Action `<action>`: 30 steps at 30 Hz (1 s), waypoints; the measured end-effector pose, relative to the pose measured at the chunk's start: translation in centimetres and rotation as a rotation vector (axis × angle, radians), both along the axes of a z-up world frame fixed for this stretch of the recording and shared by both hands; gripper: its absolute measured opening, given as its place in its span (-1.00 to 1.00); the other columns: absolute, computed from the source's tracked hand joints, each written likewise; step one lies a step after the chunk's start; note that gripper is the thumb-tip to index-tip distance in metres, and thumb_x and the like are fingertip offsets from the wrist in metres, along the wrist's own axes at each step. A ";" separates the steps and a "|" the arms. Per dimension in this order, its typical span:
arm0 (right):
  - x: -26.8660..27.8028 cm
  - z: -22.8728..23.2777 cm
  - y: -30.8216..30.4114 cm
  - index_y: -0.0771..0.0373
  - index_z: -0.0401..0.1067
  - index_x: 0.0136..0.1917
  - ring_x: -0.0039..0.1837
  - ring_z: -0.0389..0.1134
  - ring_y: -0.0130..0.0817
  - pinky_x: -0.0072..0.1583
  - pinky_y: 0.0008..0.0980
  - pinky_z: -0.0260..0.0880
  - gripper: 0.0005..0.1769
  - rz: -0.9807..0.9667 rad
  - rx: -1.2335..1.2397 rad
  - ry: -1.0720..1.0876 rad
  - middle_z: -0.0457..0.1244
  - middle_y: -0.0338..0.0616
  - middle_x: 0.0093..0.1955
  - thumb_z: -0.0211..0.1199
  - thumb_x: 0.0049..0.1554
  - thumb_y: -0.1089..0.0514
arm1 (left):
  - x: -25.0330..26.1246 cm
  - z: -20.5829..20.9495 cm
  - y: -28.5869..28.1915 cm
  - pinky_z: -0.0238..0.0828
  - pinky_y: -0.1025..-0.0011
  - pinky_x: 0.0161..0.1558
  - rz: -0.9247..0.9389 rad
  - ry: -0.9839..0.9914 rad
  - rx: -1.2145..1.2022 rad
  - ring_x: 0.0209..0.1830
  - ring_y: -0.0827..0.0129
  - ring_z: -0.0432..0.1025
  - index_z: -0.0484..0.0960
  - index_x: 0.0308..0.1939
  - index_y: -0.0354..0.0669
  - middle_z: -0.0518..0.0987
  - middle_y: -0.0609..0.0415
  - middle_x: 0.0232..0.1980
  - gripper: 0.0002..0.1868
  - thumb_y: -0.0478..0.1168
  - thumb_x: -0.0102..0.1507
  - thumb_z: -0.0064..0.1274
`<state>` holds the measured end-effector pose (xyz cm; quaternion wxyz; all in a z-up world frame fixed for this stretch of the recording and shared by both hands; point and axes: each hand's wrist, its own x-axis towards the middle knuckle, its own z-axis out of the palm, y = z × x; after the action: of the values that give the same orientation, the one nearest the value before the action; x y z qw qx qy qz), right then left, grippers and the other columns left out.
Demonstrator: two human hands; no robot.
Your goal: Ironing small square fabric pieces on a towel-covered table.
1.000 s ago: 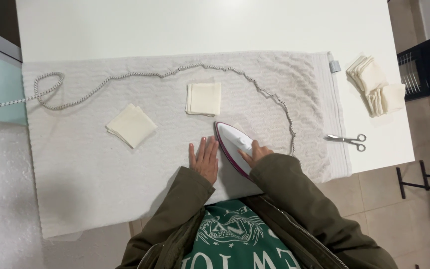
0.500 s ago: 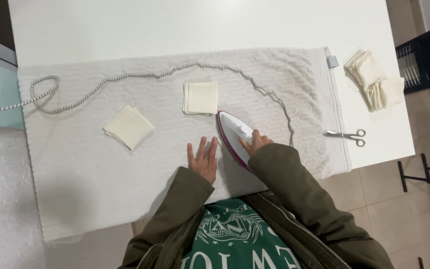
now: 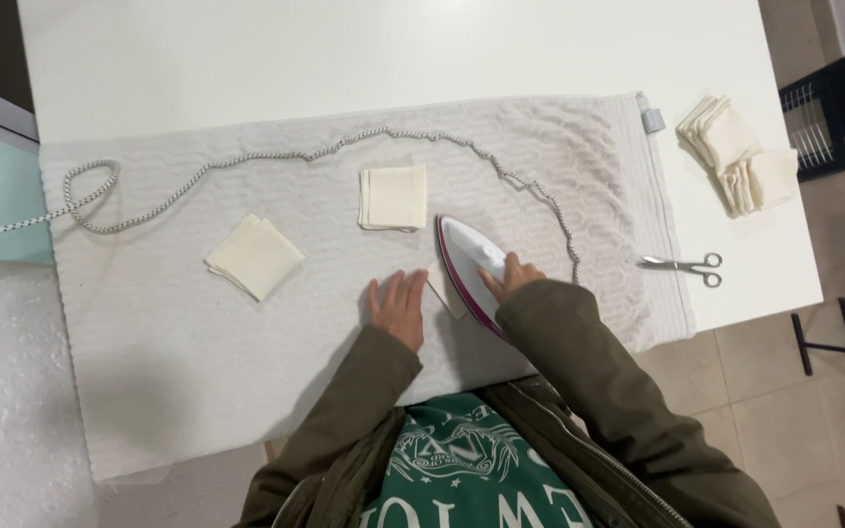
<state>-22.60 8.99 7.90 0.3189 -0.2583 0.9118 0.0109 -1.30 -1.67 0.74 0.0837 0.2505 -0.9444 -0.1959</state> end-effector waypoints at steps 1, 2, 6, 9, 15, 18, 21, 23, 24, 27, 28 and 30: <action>-0.1 -0.9 0.3 0.32 0.26 0.27 -0.18 0.53 0.11 -0.24 0.08 0.56 -0.22 -0.003 0.004 -0.003 0.37 0.29 -0.14 0.04 0.20 -0.43 | -0.5 0.8 -0.5 -0.23 -0.23 0.50 -0.003 -0.003 0.004 0.57 0.20 0.10 0.32 0.47 -0.06 0.36 0.15 0.48 -0.38 -0.33 0.29 -0.07; -0.2 -1.8 0.4 0.32 0.31 0.21 -0.15 0.51 0.12 -0.19 0.07 0.53 -0.23 0.025 -0.023 0.066 0.38 0.29 -0.13 0.06 0.21 -0.45 | -1.0 1.7 -1.2 -0.09 -0.14 0.41 0.033 0.093 0.091 0.44 0.20 0.19 0.40 0.36 -0.08 0.42 0.11 0.36 -0.48 -0.27 0.30 0.02; -0.3 -1.1 1.5 0.28 0.32 0.24 -0.10 0.49 0.14 -0.13 0.07 0.51 -0.24 0.056 0.038 0.099 0.39 0.29 -0.11 0.07 0.21 -0.45 | -3.3 3.3 -2.3 0.09 0.04 0.15 0.088 0.208 0.147 0.10 0.16 0.29 0.54 0.13 -0.15 0.47 0.04 0.03 -0.52 -0.10 0.18 0.29; -1.8 0.2 2.6 0.28 0.29 0.26 -0.12 0.52 0.10 -0.15 0.06 0.55 -0.26 0.009 0.085 0.024 0.38 0.29 -0.09 0.03 0.23 -0.42 | -4.7 2.1 -2.2 0.08 0.05 0.12 0.154 0.175 0.159 0.08 0.13 0.28 0.54 0.04 -0.17 0.45 0.02 -0.01 -0.46 -0.05 0.08 0.37; -4.9 0.8 4.1 0.30 0.34 0.23 -0.04 0.48 0.16 -0.04 0.09 0.50 -0.24 -0.068 0.008 0.102 0.38 0.29 -0.07 0.07 0.21 -0.44 | -5.6 1.5 -2.3 0.07 0.04 0.09 0.138 0.077 0.167 0.06 0.11 0.25 0.52 -0.14 -0.12 0.42 0.04 -0.06 -0.58 -0.06 0.08 0.38; -5.6 1.8 4.3 0.33 0.39 0.18 -0.02 0.46 0.18 0.01 0.09 0.48 -0.25 -0.113 -0.050 0.141 0.37 0.28 -0.05 0.10 0.20 -0.43 | -5.6 2.7 -2.2 0.04 0.08 0.11 0.126 0.021 0.201 0.09 0.16 0.23 0.53 -0.20 -0.06 0.40 0.06 -0.05 -0.67 -0.09 0.13 0.36; -5.5 2.5 4.1 0.31 0.40 0.17 -0.02 0.45 0.19 0.02 0.11 0.45 -0.28 -0.118 -0.073 0.129 0.35 0.27 -0.04 0.10 0.20 -0.42 | -5.7 3.5 -1.9 0.16 0.09 0.00 0.104 0.235 0.214 -0.01 0.13 0.31 0.49 -0.23 -0.07 0.45 0.06 -0.09 -0.70 -0.20 0.11 0.33; -5.8 1.5 4.4 0.32 0.40 0.16 -0.02 0.46 0.18 0.02 0.10 0.46 -0.27 -0.123 -0.070 0.137 0.36 0.28 -0.04 0.11 0.20 -0.43 | -5.8 1.7 -0.9 0.30 0.16 -0.05 0.213 0.219 0.519 -0.11 0.14 0.39 0.47 -0.07 -0.12 0.49 0.00 -0.14 -0.70 -0.19 0.23 0.24; -5.9 1.0 4.4 0.32 0.40 0.15 -0.02 0.47 0.17 0.02 0.08 0.47 -0.26 -0.126 -0.067 0.143 0.37 0.28 -0.05 0.12 0.20 -0.43 | -5.9 0.7 -0.5 0.43 0.24 -0.09 0.319 0.195 0.824 -0.21 0.15 0.47 0.44 0.10 -0.17 0.53 -0.06 -0.19 -0.68 -0.17 0.35 0.16; -5.6 2.1 4.2 0.30 0.40 0.16 -0.03 0.47 0.19 0.02 0.09 0.48 -0.28 -0.151 -0.091 0.101 0.37 0.28 -0.05 0.12 0.19 -0.42 | -6.4 -5.6 1.3 0.53 0.41 0.01 0.441 0.647 1.330 0.00 0.35 0.55 0.12 0.29 -0.08 0.62 -0.01 0.03 -0.27 -0.26 0.16 0.23; -5.8 1.7 4.4 0.30 0.40 0.16 -0.03 0.47 0.19 0.02 0.09 0.48 -0.28 -0.151 -0.095 0.103 0.37 0.28 -0.05 0.12 0.19 -0.42 | -6.3 -7.4 1.9 0.53 0.41 0.01 0.438 0.649 1.327 0.00 0.35 0.55 0.12 0.29 -0.08 0.62 -0.01 0.03 -0.27 -0.26 0.16 0.23; -5.9 0.5 4.9 0.29 0.41 0.14 -0.01 0.45 0.22 0.02 0.11 0.46 -0.28 -0.113 -0.097 0.159 0.36 0.29 -0.05 0.15 0.17 -0.43 | -5.9 -11.2 3.0 0.49 0.41 0.14 0.440 0.500 1.365 0.13 0.35 0.52 0.39 0.19 -0.32 0.62 -0.20 0.15 -0.50 -0.30 0.24 0.25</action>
<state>-28.49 13.86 8.37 0.2330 -0.2199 0.9468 -0.0307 -7.19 1.37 -10.45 0.1589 0.3773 -0.4946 -0.7667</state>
